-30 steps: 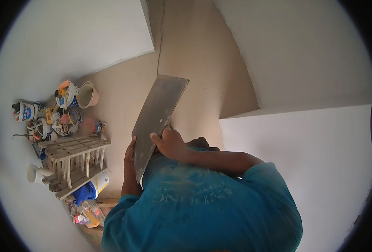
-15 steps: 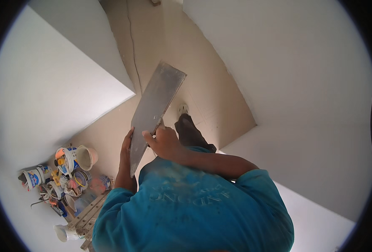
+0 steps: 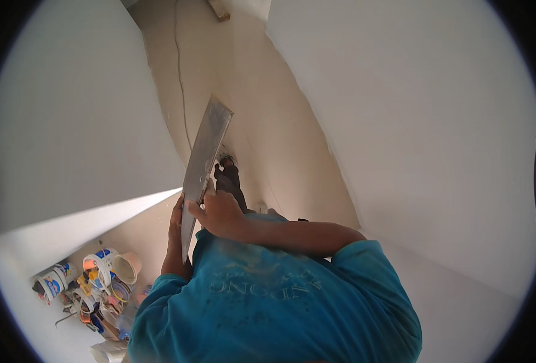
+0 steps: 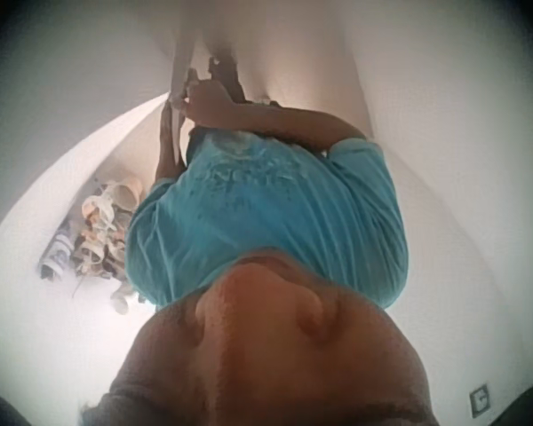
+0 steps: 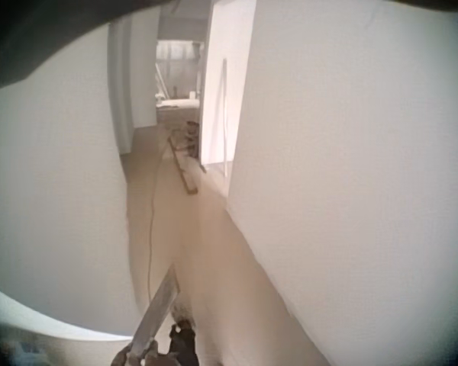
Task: The person marks a large dark tile, carries it to a balcony, and cuts it with an angle grinder. After cutting, the person carries the tile back inside and places it on the floor to fit with other tiles.
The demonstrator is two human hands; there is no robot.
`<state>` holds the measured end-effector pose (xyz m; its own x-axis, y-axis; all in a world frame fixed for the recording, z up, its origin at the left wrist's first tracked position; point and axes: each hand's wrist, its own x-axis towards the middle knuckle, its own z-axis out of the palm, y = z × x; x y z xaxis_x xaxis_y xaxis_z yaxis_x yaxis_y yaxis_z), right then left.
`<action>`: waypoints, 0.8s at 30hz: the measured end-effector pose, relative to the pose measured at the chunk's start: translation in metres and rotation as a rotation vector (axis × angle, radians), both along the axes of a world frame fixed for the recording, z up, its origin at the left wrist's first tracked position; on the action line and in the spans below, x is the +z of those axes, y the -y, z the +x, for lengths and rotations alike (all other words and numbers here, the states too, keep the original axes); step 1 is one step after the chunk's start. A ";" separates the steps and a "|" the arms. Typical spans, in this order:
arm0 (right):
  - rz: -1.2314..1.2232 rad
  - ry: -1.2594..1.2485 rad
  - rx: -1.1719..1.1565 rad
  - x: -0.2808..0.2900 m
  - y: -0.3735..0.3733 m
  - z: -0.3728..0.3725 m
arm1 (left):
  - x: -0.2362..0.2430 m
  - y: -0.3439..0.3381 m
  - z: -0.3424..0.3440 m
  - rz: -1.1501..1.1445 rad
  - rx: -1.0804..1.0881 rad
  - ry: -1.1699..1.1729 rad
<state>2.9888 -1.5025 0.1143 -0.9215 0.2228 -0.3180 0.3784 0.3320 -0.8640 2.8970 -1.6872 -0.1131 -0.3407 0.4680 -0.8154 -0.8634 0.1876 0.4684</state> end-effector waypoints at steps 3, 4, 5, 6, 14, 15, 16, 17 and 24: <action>-0.072 0.029 0.037 -0.014 -0.038 -0.074 | -0.020 -0.030 -0.071 -0.010 0.012 -0.008; -0.035 0.028 0.013 -0.016 -0.049 -0.101 | -0.025 -0.039 -0.098 -0.012 0.013 -0.013; 0.001 0.030 -0.006 -0.015 -0.059 -0.124 | -0.029 -0.048 -0.122 -0.017 0.019 -0.022; 0.038 0.031 -0.025 -0.016 -0.069 -0.148 | -0.031 -0.055 -0.149 -0.021 0.027 -0.029; 0.015 0.077 0.005 -0.011 -0.132 -0.282 | -0.014 -0.101 -0.287 -0.081 0.034 -0.065; -0.001 0.084 0.014 -0.015 -0.145 -0.298 | -0.014 -0.113 -0.302 -0.083 0.035 -0.063; -0.014 0.097 0.011 -0.014 -0.156 -0.305 | -0.014 -0.125 -0.312 -0.083 0.034 -0.061; -0.043 0.097 0.011 -0.020 -0.167 -0.316 | -0.014 -0.137 -0.323 -0.088 0.032 -0.060; -0.006 0.083 0.136 0.010 -0.303 -0.460 | 0.005 -0.256 -0.435 -0.117 0.168 -0.100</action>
<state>2.5284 -1.1997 0.1245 -0.9136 0.0954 -0.3953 0.4004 0.3798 -0.8339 2.4621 -1.4307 -0.1077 -0.4875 0.3024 -0.8191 -0.8376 0.1031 0.5365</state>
